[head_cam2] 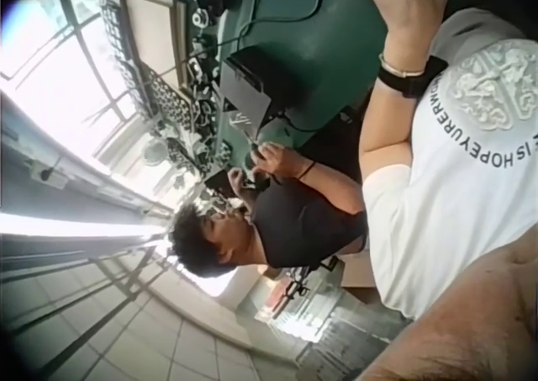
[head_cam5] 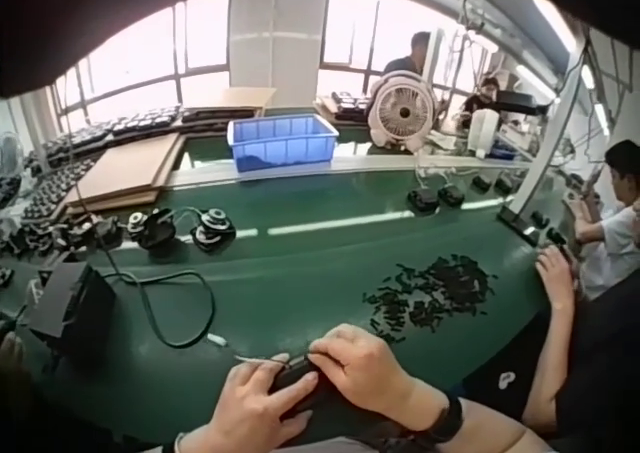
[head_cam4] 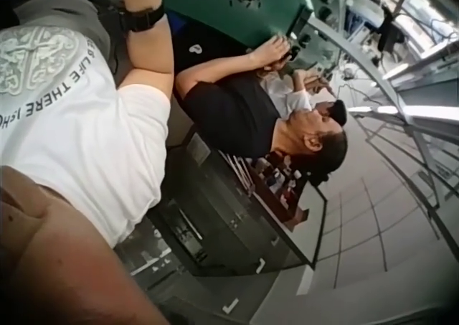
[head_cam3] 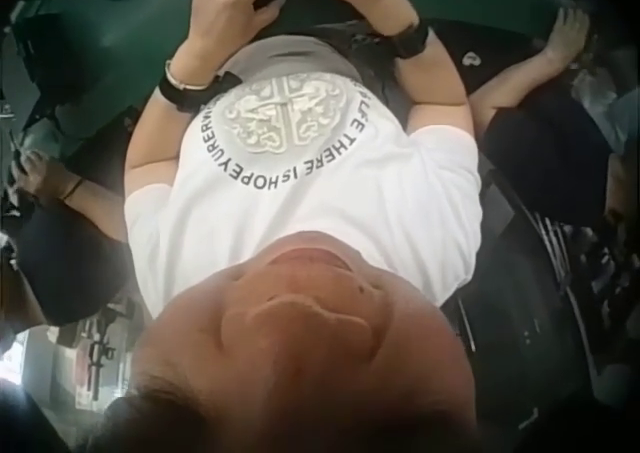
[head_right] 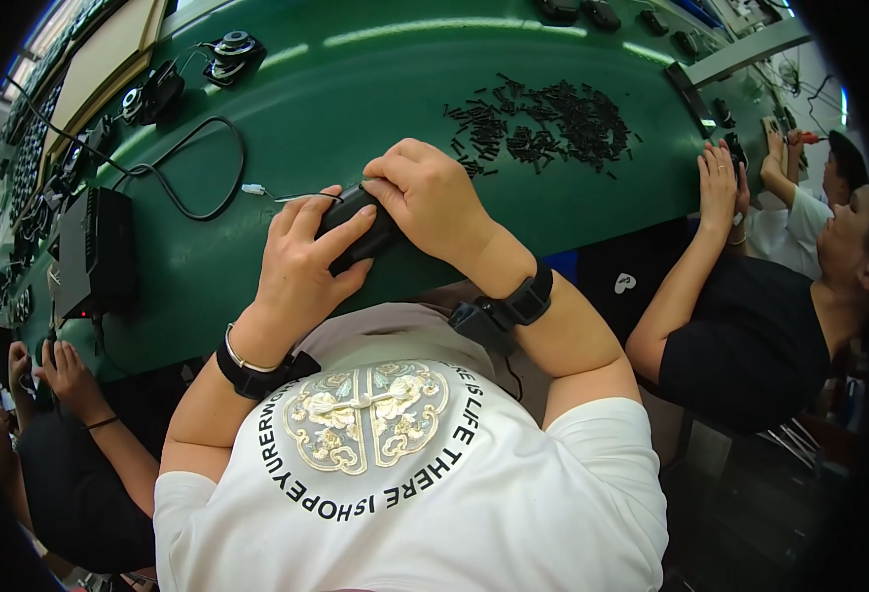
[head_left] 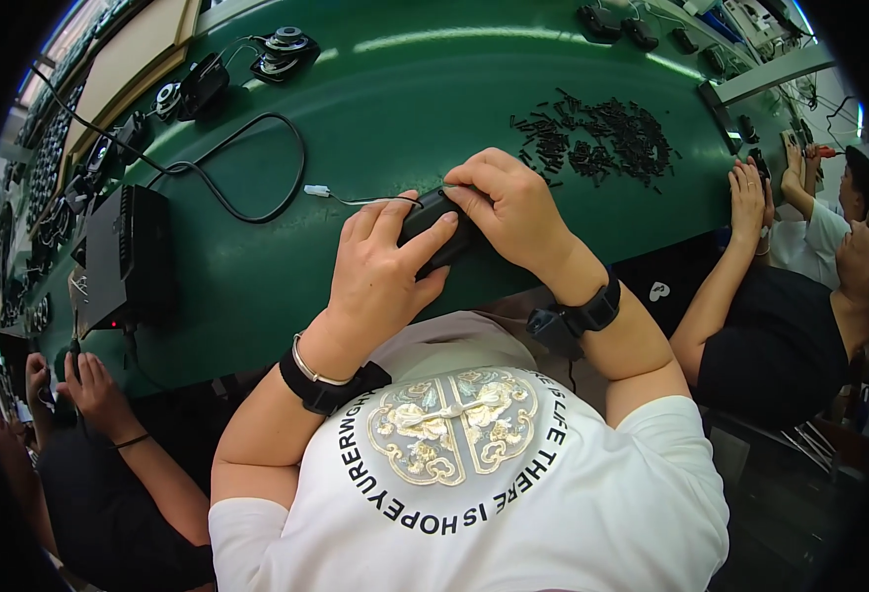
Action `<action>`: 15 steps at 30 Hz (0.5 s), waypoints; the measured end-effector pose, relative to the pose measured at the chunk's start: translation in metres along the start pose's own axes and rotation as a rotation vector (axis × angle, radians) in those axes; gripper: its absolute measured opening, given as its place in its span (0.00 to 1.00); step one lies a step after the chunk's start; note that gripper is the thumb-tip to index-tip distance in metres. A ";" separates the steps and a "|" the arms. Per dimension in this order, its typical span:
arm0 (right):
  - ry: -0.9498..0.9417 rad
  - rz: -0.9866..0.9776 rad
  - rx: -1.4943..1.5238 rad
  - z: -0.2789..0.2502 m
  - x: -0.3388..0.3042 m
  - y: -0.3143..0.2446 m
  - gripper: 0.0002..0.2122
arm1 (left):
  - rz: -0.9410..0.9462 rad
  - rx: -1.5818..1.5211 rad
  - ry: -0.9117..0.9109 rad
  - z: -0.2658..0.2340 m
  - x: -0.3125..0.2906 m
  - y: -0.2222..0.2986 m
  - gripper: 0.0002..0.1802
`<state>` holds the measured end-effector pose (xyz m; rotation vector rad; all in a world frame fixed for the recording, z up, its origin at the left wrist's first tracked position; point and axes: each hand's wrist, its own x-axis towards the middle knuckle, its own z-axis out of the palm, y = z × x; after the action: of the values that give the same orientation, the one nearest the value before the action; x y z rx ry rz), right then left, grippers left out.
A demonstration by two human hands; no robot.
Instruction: The person picks up a plastic housing, threads a wire through it, and places the housing onto a speaker. They then pick up screws from the table and insert them into the housing by hand before setting the assembly aside and repeating the process.
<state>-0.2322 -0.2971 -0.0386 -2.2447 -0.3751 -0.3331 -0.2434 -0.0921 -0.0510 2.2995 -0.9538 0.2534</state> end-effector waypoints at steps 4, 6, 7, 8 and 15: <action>0.156 0.087 -0.023 -0.034 0.005 0.024 0.05 | -0.002 0.011 0.009 0.000 0.001 -0.001 0.32; 0.104 0.125 -0.119 -0.050 0.008 0.038 0.05 | 0.004 0.012 0.006 0.000 0.000 0.000 0.32; 0.048 0.158 -0.210 -0.055 0.010 0.044 0.05 | 0.002 0.014 0.006 0.000 -0.001 0.000 0.32; -0.009 0.191 -0.301 -0.058 0.010 0.047 0.05 | 0.000 0.015 0.007 -0.001 -0.001 0.000 0.32; -0.117 0.195 -0.629 -0.042 0.012 0.044 0.06 | -0.003 0.014 0.006 0.000 0.000 0.001 0.32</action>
<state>-0.2100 -0.3551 -0.0379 -2.8998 -0.1119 -0.2366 -0.2443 -0.0925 -0.0503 2.3117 -0.9485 0.2664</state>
